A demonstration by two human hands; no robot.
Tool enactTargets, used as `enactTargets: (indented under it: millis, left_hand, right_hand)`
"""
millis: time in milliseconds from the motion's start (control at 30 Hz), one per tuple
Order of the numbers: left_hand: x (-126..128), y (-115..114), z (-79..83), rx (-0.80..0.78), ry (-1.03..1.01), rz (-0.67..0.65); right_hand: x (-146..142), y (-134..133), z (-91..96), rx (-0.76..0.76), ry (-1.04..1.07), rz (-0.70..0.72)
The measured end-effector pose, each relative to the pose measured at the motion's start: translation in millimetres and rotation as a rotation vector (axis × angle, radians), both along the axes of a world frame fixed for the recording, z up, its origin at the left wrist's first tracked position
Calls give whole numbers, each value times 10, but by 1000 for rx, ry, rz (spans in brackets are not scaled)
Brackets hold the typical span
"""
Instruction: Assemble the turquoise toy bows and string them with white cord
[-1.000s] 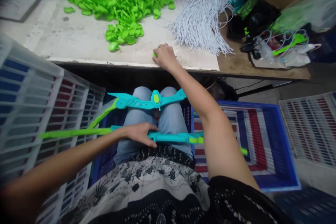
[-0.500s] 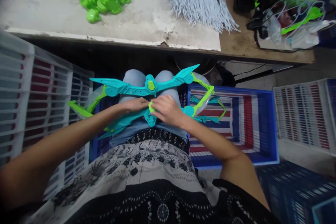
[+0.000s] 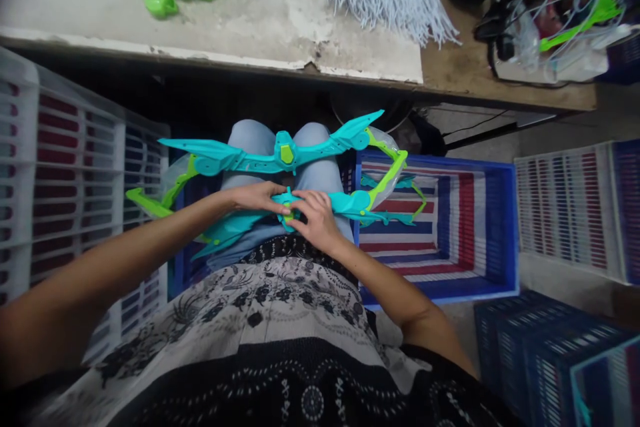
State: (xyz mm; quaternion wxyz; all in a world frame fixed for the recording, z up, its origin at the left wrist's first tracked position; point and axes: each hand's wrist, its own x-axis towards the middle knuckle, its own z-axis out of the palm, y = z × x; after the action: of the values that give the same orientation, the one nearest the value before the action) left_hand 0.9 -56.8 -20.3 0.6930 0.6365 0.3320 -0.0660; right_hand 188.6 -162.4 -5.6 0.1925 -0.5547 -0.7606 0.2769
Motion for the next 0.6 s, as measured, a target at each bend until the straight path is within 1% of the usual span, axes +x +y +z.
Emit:
enactTargets:
  millis: [67,167,267,367,500,600]
  left_hand:
    - [1,-19,-25,51,5,3]
    - [10,-53,-54,50,-18,46]
    - [15,-73,-68,5,-16,55]
    - [19,-77,-73,11,9,29]
    - [28,-80,-53,40,44,34]
    - [31,-101,-10,18,50,60]
  right_hand:
    - [-32,41,4,-85,26,-62]
    - [-44,90,9,-163,1,-94]
    - [-3,78,8,-109,5,12]
    - [50,27,-7,-37,-5,98]
    - [57,-8,-26,-16,-47,101]
    - [19,4,-20,-26,-63,89]
